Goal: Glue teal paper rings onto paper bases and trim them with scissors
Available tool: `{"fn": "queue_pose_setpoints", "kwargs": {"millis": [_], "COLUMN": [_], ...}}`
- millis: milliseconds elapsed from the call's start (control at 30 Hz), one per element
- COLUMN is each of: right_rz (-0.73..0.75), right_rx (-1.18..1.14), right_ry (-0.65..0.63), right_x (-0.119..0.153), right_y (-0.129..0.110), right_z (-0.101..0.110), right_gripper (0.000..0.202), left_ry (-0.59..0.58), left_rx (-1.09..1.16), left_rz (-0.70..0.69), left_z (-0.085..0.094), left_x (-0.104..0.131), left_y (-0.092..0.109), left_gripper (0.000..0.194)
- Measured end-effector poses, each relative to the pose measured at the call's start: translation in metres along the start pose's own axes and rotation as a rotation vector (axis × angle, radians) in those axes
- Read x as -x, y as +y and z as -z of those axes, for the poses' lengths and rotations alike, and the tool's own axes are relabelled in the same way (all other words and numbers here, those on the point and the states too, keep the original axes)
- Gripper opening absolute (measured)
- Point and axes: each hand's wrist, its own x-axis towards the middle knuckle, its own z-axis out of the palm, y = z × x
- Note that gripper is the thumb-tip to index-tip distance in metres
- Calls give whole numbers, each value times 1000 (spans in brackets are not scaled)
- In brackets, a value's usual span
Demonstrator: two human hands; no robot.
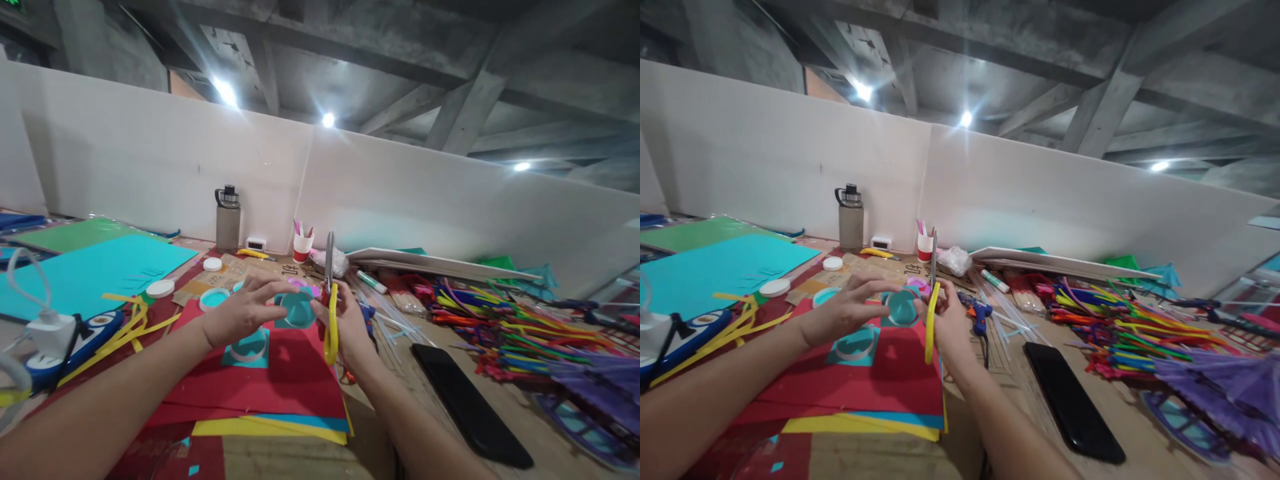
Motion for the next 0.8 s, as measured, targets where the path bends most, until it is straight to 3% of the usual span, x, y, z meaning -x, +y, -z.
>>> {"fn": "queue_pose_setpoints", "kwargs": {"millis": [100, 200, 267, 333, 400, 467, 800], "right_rz": [5, 4, -10, -19, -25, -29, -21], "right_rx": [-39, -146, -214, -244, -236, -225, -205], "right_ry": [55, 126, 141, 133, 118, 110, 62], "right_x": [0, 1, 2, 4, 6, 7, 7], "right_y": [1, -4, -7, -8, -7, -5, 1], "right_z": [-1, -5, -7, -9, -10, -12, -13], "right_gripper": [54, 49, 46, 44, 43, 46, 51], "left_ry": [115, 302, 396, 410, 367, 277, 243], "left_rx": [100, 327, 626, 1041, 1377, 1561, 1635], "left_rz": [108, 419, 677, 824, 853, 848, 915], "left_z": [-4, -9, -14, -19, -21, -21, -14], "left_x": [-1, -5, -10, -15, -20, -23, -21], "left_y": [2, 5, 9, 14, 19, 25, 28], "left_gripper": [19, 35, 50, 50, 46, 42, 36]}}
